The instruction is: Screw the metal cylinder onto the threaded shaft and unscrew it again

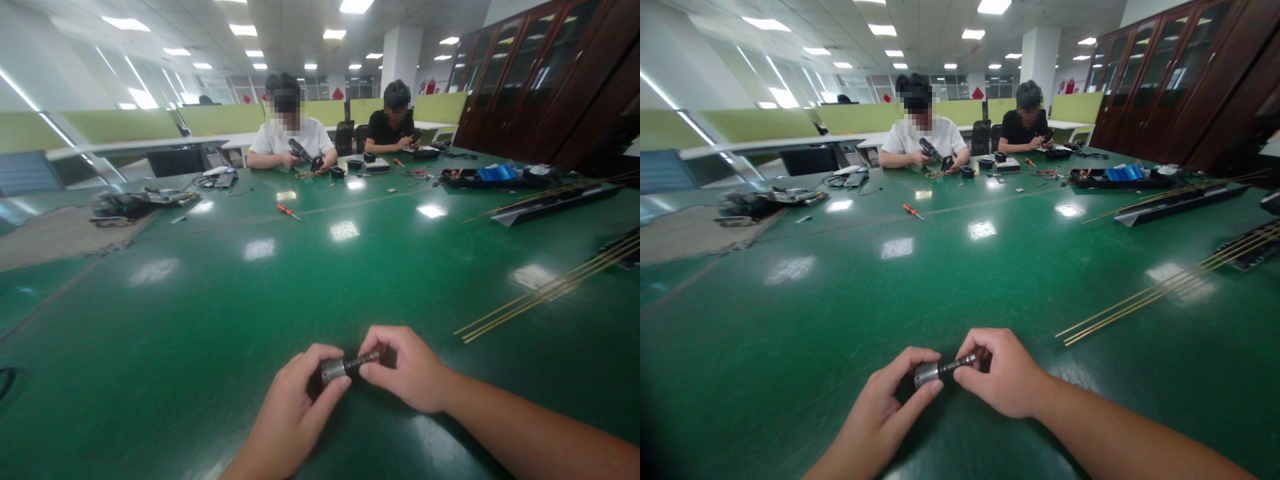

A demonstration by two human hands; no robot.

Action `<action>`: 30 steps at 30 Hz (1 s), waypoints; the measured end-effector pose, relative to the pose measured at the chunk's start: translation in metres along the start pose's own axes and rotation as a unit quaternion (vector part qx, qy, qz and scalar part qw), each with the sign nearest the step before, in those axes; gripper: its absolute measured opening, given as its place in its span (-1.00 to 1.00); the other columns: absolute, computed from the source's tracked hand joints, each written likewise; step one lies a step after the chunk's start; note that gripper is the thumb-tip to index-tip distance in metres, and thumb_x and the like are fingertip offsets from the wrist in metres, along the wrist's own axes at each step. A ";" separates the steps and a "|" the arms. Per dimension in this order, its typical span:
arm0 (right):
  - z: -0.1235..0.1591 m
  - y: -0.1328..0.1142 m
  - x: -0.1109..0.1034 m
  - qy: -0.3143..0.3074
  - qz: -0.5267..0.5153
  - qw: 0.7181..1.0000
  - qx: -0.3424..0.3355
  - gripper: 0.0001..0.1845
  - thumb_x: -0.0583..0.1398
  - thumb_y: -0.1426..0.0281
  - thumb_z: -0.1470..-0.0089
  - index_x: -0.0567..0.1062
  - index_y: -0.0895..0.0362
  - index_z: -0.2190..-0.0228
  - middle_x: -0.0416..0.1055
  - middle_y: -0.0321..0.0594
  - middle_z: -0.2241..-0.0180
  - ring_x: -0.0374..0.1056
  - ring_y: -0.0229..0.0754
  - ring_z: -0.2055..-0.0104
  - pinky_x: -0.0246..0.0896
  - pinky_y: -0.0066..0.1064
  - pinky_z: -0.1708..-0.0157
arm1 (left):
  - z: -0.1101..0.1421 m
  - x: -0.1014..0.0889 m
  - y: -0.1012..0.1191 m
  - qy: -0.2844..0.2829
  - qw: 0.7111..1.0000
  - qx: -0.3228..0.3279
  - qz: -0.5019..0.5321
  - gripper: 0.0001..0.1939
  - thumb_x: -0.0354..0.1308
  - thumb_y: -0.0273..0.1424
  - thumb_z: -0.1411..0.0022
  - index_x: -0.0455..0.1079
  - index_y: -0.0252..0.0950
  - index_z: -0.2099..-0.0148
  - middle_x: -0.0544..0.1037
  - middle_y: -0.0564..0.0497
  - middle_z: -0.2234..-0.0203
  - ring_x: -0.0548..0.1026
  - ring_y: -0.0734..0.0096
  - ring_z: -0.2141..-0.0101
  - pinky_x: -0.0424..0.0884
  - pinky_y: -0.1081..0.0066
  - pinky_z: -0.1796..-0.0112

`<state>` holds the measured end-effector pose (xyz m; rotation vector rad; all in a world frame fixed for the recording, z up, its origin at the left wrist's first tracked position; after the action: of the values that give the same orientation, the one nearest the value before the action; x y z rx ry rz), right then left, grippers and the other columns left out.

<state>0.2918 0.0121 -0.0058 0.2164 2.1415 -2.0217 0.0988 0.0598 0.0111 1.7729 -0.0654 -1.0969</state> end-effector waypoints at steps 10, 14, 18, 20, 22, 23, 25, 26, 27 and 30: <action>0.000 0.001 -0.001 0.008 0.003 1.000 -0.001 -0.94 0.28 0.41 0.00 0.50 0.14 0.44 0.38 -0.33 0.52 0.26 -0.25 0.46 0.12 -0.43 0.42 | 0.000 0.000 -0.003 0.010 1.000 -0.012 0.017 -0.84 0.12 -0.25 -0.38 0.37 -0.12 0.04 0.54 0.10 0.25 0.51 0.35 0.25 0.34 0.41 0.20; -0.001 0.001 -0.002 0.013 -0.002 1.000 -0.001 -0.94 0.28 0.40 0.00 0.50 0.14 0.45 0.37 -0.33 0.52 0.26 -0.24 0.46 0.13 -0.43 0.41 | 0.000 0.000 -0.003 0.017 1.000 -0.006 0.024 -0.84 0.12 -0.24 -0.37 0.38 -0.12 0.04 0.54 0.12 0.27 0.50 0.37 0.28 0.34 0.42 0.22; -0.001 0.002 -0.003 0.019 -0.001 1.000 -0.003 -0.92 0.27 0.39 -0.01 0.49 0.14 0.45 0.37 -0.32 0.52 0.27 -0.23 0.44 0.14 -0.42 0.40 | 0.000 0.000 -0.002 0.024 0.999 -0.004 0.029 -0.86 0.14 -0.26 -0.37 0.38 -0.11 0.05 0.54 0.14 0.28 0.51 0.39 0.28 0.34 0.45 0.22; -0.001 0.002 -0.003 0.020 -0.003 1.000 -0.003 -0.92 0.27 0.39 -0.01 0.49 0.14 0.45 0.36 -0.32 0.53 0.27 -0.23 0.45 0.13 -0.42 0.41 | 0.000 -0.001 -0.002 0.028 0.999 -0.003 0.033 -0.86 0.14 -0.26 -0.37 0.38 -0.11 0.05 0.54 0.14 0.28 0.51 0.40 0.28 0.34 0.45 0.22; -0.001 0.003 -0.002 0.019 -0.004 1.000 -0.004 -0.93 0.27 0.39 -0.01 0.49 0.14 0.45 0.36 -0.33 0.52 0.26 -0.24 0.45 0.13 -0.42 0.41 | 0.001 -0.001 -0.002 0.031 0.999 -0.004 0.035 -0.85 0.15 -0.25 -0.36 0.38 -0.11 0.04 0.54 0.14 0.29 0.51 0.40 0.29 0.33 0.45 0.23; -0.001 0.003 -0.002 0.020 -0.004 1.000 -0.005 -0.93 0.27 0.39 -0.01 0.50 0.14 0.45 0.36 -0.33 0.52 0.26 -0.24 0.46 0.13 -0.42 0.41 | 0.001 -0.001 -0.002 0.030 0.999 -0.005 0.035 -0.84 0.15 -0.25 -0.36 0.38 -0.11 0.04 0.54 0.13 0.29 0.51 0.40 0.29 0.33 0.45 0.23; -0.001 0.002 -0.002 0.022 -0.002 1.000 -0.005 -0.93 0.27 0.39 -0.01 0.50 0.13 0.44 0.36 -0.33 0.52 0.26 -0.24 0.46 0.13 -0.42 0.41 | 0.001 -0.002 -0.003 0.029 0.999 -0.008 0.035 -0.84 0.16 -0.25 -0.36 0.38 -0.12 0.04 0.54 0.13 0.29 0.51 0.40 0.29 0.33 0.45 0.23; -0.001 0.002 -0.002 0.023 -0.002 1.000 -0.006 -0.93 0.27 0.39 -0.02 0.50 0.13 0.44 0.36 -0.33 0.52 0.26 -0.24 0.46 0.13 -0.42 0.41 | 0.001 -0.002 -0.003 0.029 0.999 -0.009 0.036 -0.84 0.16 -0.25 -0.36 0.38 -0.12 0.05 0.54 0.14 0.30 0.51 0.40 0.29 0.33 0.45 0.24; -0.001 0.002 -0.002 0.025 -0.001 1.000 -0.008 -0.93 0.27 0.39 -0.02 0.49 0.13 0.44 0.36 -0.33 0.52 0.26 -0.24 0.46 0.13 -0.42 0.41 | 0.001 -0.002 -0.004 0.031 0.999 -0.010 0.038 -0.85 0.16 -0.26 -0.36 0.39 -0.12 0.05 0.54 0.14 0.30 0.50 0.40 0.30 0.33 0.46 0.24; -0.001 0.002 -0.003 0.027 -0.002 1.000 -0.010 -0.92 0.27 0.38 -0.02 0.49 0.13 0.44 0.36 -0.33 0.53 0.26 -0.24 0.45 0.13 -0.42 0.41 | 0.000 -0.002 -0.005 0.036 0.998 -0.014 0.045 -0.84 0.17 -0.25 -0.35 0.39 -0.12 0.05 0.54 0.14 0.31 0.50 0.40 0.31 0.33 0.46 0.25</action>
<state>0.2953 0.0128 -0.0073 0.2663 2.1962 -2.0179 0.0951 0.0633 0.0086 1.7659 -0.0848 -0.9651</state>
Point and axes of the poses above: each hand's wrist, its own z-axis away from the middle knuckle, its own x-axis out of the palm, y = z × x, the point moved 3 cm from there along -z, towards the middle knuckle
